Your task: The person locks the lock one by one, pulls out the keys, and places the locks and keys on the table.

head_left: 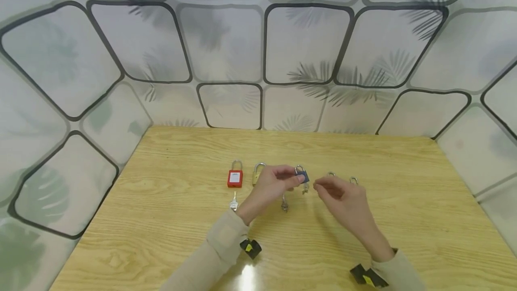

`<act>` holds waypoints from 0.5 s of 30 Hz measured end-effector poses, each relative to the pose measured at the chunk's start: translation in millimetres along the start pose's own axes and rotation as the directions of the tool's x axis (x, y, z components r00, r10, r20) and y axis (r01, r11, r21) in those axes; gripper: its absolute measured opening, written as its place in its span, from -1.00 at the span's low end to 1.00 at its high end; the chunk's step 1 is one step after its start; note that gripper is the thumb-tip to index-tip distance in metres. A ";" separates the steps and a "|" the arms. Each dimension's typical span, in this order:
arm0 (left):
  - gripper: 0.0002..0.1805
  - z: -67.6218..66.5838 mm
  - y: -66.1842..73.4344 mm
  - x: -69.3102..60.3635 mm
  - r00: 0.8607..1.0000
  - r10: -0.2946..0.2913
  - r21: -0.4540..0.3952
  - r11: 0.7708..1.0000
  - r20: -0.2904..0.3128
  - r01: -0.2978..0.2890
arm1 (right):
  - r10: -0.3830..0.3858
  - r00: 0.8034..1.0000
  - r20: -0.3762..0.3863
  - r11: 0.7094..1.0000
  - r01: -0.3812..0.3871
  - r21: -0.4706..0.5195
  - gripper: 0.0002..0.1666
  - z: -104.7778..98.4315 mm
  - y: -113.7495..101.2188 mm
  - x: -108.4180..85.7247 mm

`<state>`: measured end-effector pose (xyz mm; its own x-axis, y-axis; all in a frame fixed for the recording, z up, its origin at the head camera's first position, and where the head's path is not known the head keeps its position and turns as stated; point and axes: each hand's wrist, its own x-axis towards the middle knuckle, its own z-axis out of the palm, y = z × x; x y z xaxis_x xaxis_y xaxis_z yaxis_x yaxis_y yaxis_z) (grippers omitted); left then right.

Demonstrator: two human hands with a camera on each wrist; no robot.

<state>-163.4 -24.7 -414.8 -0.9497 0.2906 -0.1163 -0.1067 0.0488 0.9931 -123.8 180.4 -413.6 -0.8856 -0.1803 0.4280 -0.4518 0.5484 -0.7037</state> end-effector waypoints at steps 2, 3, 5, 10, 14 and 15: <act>-0.79 -0.1 0.4 0.3 1.000 0.000 -0.015 1.000 -0.001 0.000 | 0.150 0.987 0.059 0.986 -0.154 0.066 -0.85 0.8 -2.3 -2.4; -0.78 0.1 0.7 0.5 1.000 0.003 -0.023 1.000 -0.001 -0.003 | 0.211 0.974 0.087 0.971 -0.219 0.092 -0.82 1.3 -3.4 -3.4; -0.78 0.8 1.4 0.7 1.000 0.006 -0.037 0.999 0.004 -0.006 | 0.287 0.949 0.134 0.941 -0.305 0.148 -0.77 3.0 -4.8 -4.9; -0.80 3.0 2.4 0.1 1.000 0.020 -0.040 0.999 0.019 -0.019 | 0.345 0.921 0.181 0.896 -0.381 0.231 -0.72 8.1 -5.6 -7.1; -0.82 4.4 3.5 -1.1 1.000 0.020 -0.024 1.000 0.020 -0.020 | 0.342 0.921 0.187 0.889 -0.381 0.252 -0.71 11.5 -5.1 -7.3; -0.83 4.7 3.6 -1.4 1.000 0.020 -0.018 1.000 0.019 -0.020 | 0.342 0.921 0.186 0.888 -0.381 0.256 -0.71 12.3 -5.1 -7.2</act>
<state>-161.1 -20.4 -411.1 -0.9460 0.3097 -0.0963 -0.0930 0.0256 0.9953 -116.4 168.9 -420.0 -0.9903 -0.1304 0.0482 -0.0912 0.3474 -0.9333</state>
